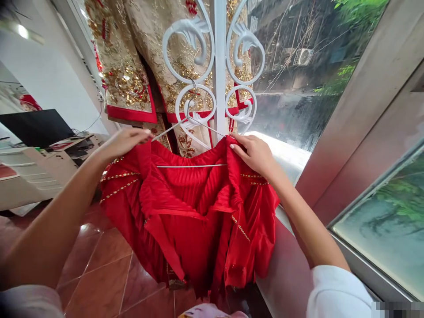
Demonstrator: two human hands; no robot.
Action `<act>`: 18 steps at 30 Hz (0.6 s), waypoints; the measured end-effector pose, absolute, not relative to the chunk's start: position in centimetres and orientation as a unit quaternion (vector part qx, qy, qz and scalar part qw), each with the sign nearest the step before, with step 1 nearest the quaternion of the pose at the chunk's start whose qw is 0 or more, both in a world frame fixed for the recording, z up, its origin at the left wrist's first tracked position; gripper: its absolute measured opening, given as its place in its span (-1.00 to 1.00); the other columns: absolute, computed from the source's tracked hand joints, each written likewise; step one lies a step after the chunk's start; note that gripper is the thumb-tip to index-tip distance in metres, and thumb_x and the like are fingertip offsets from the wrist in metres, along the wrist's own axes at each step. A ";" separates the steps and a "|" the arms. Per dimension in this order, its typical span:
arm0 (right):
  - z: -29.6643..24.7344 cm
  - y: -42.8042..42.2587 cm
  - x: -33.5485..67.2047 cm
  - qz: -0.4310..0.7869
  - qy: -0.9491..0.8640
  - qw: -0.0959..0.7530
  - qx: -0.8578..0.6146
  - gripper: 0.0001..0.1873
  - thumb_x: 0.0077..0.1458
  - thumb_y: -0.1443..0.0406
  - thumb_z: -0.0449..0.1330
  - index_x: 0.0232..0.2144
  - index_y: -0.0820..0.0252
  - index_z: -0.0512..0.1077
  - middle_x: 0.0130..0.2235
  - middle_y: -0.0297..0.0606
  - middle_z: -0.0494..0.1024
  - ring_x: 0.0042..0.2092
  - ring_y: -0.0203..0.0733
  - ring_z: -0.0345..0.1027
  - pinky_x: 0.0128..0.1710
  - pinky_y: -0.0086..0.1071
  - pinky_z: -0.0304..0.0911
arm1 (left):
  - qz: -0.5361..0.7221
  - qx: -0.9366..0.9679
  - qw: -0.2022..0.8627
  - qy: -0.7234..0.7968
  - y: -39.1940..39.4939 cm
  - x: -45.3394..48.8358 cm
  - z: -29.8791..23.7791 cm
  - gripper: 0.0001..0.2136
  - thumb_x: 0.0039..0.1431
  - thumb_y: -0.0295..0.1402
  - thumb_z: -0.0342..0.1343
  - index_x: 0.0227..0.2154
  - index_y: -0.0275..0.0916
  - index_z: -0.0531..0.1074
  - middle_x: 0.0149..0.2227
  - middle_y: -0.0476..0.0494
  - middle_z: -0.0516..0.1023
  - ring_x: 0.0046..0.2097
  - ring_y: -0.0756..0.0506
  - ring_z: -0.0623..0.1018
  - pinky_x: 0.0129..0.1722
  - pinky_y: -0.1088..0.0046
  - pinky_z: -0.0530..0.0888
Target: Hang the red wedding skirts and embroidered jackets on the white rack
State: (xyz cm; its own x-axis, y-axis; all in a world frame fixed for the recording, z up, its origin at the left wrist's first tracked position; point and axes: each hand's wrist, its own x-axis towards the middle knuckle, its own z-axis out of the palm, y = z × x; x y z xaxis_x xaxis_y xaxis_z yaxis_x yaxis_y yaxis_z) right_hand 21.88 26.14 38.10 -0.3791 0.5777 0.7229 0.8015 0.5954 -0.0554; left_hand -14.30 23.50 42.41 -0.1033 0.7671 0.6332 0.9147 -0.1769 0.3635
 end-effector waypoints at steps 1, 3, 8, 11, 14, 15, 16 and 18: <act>37.3 24.8 21.8 -0.189 -0.774 0.402 -0.451 -0.58 0.19 0.13 -0.07 -0.02 0.15 0.39 -0.22 -0.11 0.53 -0.18 -0.05 0.34 -0.19 -0.25 0.13 | -0.407 -0.627 0.173 -0.641 22.0 -13.9 41.5 -0.63 0.24 -0.17 -0.10 -0.41 -0.39 0.45 -0.46 0.00 0.51 -0.36 0.05 0.41 -0.27 0.56 0.34; 34.8 21.5 21.5 -0.232 -0.668 0.479 -0.520 -0.61 0.18 0.11 -0.07 -0.19 0.19 0.45 -0.28 -0.06 0.52 -0.20 -0.01 0.33 -0.18 -0.21 0.14 | -0.416 -0.536 0.283 -0.678 18.3 -12.9 38.9 -0.66 0.24 -0.15 -0.14 -0.34 -0.29 0.43 -0.36 -0.05 0.51 -0.29 -0.01 0.40 -0.24 0.52 0.31; 27.0 14.7 19.4 -0.073 -0.655 0.408 -0.632 -0.64 0.08 -0.01 0.03 -0.46 0.14 0.34 -0.51 -0.17 0.46 -0.48 -0.09 0.31 -0.51 -0.33 0.08 | -0.306 -0.520 0.151 -0.783 11.7 -9.9 29.8 -0.69 0.15 -0.07 -0.08 -0.44 -0.20 0.35 -0.43 -0.12 0.48 -0.37 -0.12 0.43 -0.47 0.46 0.24; 26.1 14.3 17.9 0.037 -0.718 0.359 -0.595 -0.59 0.12 0.03 -0.03 -0.64 0.11 0.17 -0.66 -0.30 0.31 -0.61 -0.20 0.16 -0.58 -0.37 -0.07 | -0.352 -0.567 0.054 -0.743 11.3 -8.7 28.6 -0.64 0.21 -0.20 -0.16 -0.68 -0.20 0.13 -0.68 0.00 0.26 -0.59 -0.01 0.28 -0.56 0.49 0.13; 29.1 15.5 15.7 0.119 -0.739 0.435 -0.500 -0.51 0.15 0.06 -0.05 -0.71 0.13 -0.04 -0.72 -0.40 0.09 -0.65 -0.33 -0.03 -0.59 -0.40 -0.14 | -0.439 -0.586 0.095 -0.675 12.5 -7.2 31.8 -0.58 0.22 -0.23 -0.20 -0.73 -0.21 -0.08 -0.74 0.04 0.02 -0.64 0.04 0.14 -0.57 0.47 0.06; 30.4 16.0 14.8 0.125 -0.738 0.468 -0.469 -0.50 0.15 0.06 -0.05 -0.71 0.13 -0.07 -0.72 -0.41 0.06 -0.64 -0.35 -0.05 -0.58 -0.41 -0.14 | -0.459 -0.585 0.124 -0.657 13.3 -6.5 33.2 -0.57 0.22 -0.22 -0.20 -0.73 -0.21 -0.09 -0.73 0.03 0.01 -0.64 0.04 0.14 -0.56 0.46 0.06; 31.5 16.7 13.8 0.118 -0.734 0.498 -0.446 -0.50 0.15 0.05 -0.05 -0.70 0.13 -0.08 -0.71 -0.41 0.05 -0.63 -0.36 -0.06 -0.57 -0.42 -0.14 | -0.468 -0.581 0.153 -0.647 14.2 -5.8 34.3 -0.57 0.22 -0.20 -0.20 -0.73 -0.21 -0.07 -0.73 0.03 0.04 -0.63 0.04 0.16 -0.54 0.47 0.08; 33.0 18.2 11.6 0.082 -0.729 0.524 -0.432 -0.51 0.15 0.05 -0.06 -0.69 0.14 -0.05 -0.69 -0.40 0.08 -0.61 -0.36 -0.04 -0.55 -0.42 -0.12 | -0.453 -0.592 0.173 -0.644 16.5 -4.5 35.4 -0.58 0.22 -0.18 -0.19 -0.73 -0.22 0.05 -0.71 0.00 0.17 -0.60 0.02 0.24 -0.52 0.47 0.14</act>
State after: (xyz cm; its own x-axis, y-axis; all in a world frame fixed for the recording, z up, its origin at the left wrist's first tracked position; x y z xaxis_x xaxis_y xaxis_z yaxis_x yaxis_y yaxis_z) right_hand 11.62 18.17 32.99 -0.0774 0.7158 0.6940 0.5446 0.6134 -0.5720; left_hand -4.49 16.48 35.42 -0.2385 0.6061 0.7588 0.9190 -0.1117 0.3781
